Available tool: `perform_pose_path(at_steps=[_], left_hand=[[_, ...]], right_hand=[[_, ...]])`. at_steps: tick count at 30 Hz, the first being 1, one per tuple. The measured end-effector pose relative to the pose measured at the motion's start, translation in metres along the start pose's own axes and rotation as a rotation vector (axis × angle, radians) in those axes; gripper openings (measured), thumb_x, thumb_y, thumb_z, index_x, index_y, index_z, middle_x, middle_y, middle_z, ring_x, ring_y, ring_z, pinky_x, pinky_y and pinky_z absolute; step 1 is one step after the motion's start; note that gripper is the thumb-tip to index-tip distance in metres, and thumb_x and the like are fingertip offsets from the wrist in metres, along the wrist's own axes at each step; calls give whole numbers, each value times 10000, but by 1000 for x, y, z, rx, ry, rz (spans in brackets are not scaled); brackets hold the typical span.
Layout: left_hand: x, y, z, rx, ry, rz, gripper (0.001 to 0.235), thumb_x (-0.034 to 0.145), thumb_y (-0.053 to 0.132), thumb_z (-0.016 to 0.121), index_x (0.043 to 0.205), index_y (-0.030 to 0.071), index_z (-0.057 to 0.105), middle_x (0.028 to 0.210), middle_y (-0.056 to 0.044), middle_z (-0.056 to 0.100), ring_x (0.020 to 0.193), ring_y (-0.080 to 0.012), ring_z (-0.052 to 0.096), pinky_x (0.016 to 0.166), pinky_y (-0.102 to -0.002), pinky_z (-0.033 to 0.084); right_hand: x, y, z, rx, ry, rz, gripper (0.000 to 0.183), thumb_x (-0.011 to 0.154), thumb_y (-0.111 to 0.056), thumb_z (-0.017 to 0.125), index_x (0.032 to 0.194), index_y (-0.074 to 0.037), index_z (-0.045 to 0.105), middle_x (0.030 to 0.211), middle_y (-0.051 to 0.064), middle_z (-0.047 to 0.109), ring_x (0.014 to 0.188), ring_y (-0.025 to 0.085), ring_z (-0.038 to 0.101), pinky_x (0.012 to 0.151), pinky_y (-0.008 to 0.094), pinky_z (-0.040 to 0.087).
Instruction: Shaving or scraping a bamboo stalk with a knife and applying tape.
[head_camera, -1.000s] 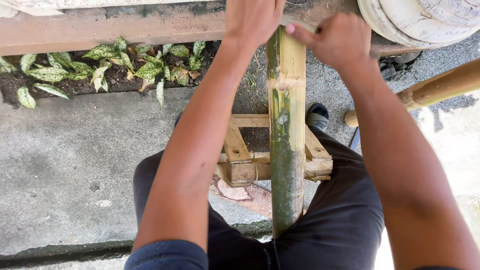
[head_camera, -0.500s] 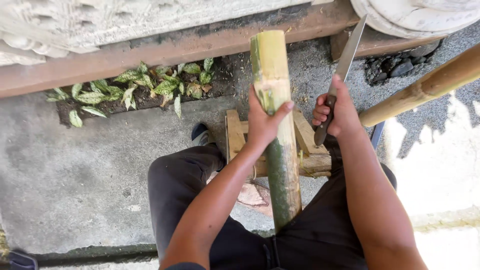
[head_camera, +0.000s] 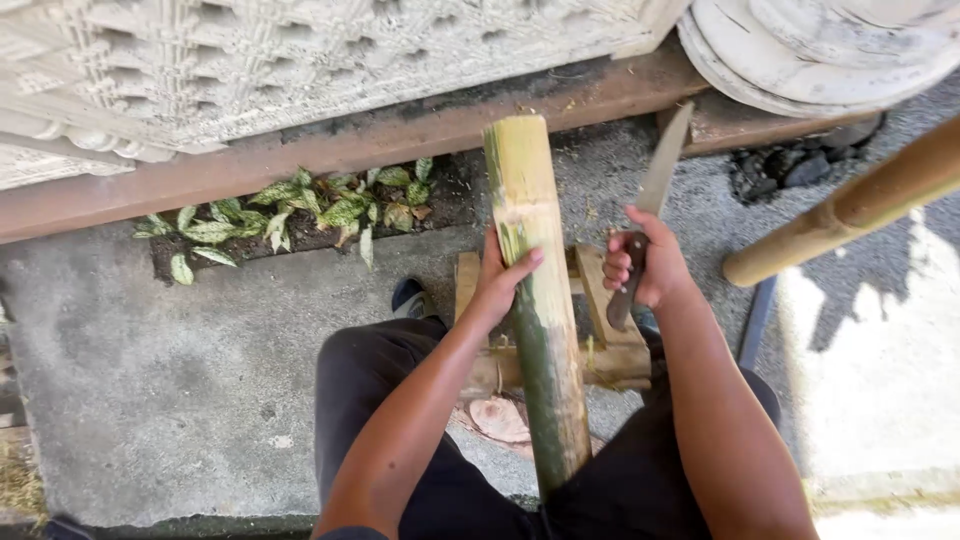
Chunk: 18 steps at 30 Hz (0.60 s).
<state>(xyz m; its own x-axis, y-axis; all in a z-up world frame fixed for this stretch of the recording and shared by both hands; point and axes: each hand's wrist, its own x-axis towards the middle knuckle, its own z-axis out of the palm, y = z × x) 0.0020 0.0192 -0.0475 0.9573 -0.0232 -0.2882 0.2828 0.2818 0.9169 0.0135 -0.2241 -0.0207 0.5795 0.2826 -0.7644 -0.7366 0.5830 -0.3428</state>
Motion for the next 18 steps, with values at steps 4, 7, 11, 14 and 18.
perform_pose_path(at_steps=[4,7,11,14,18], left_hand=[[2,-27,-19,-13,-151,-311,1139,751,580,794,1567,21,229,1461,-194,505,1372,-322,489,1144,-456,407],[1,-1,-3,63,-122,-469,1124,734,623,779,1553,9,315,1440,-223,565,1369,-340,516,1156,-461,386],[-12,29,18,150,-82,-385,1042,670,507,852,1445,9,367,1309,-243,634,1175,-335,673,1047,-444,529],[-21,46,34,148,61,-281,894,730,475,871,1341,-24,450,1234,-221,706,1098,-291,720,970,-400,586],[-28,92,52,406,156,-416,888,718,490,864,1301,-1,408,1129,-172,735,988,-262,774,867,-353,625]], right_hand=[[21,-1,-5,-42,110,43,532,917,-554,577,637,-105,527,463,9,366,412,176,348,451,350,324],[32,-7,-9,-150,197,85,501,928,-520,596,650,-111,516,470,11,358,417,186,341,453,360,320],[29,-8,-6,-176,276,138,487,934,-510,615,678,-116,487,493,1,351,434,180,351,453,362,323],[18,-9,0,-180,340,146,438,926,-476,636,713,-118,500,513,1,368,446,173,363,464,354,326],[-4,-2,3,-226,393,173,426,920,-454,659,715,-118,497,519,1,381,443,167,360,463,351,324]])
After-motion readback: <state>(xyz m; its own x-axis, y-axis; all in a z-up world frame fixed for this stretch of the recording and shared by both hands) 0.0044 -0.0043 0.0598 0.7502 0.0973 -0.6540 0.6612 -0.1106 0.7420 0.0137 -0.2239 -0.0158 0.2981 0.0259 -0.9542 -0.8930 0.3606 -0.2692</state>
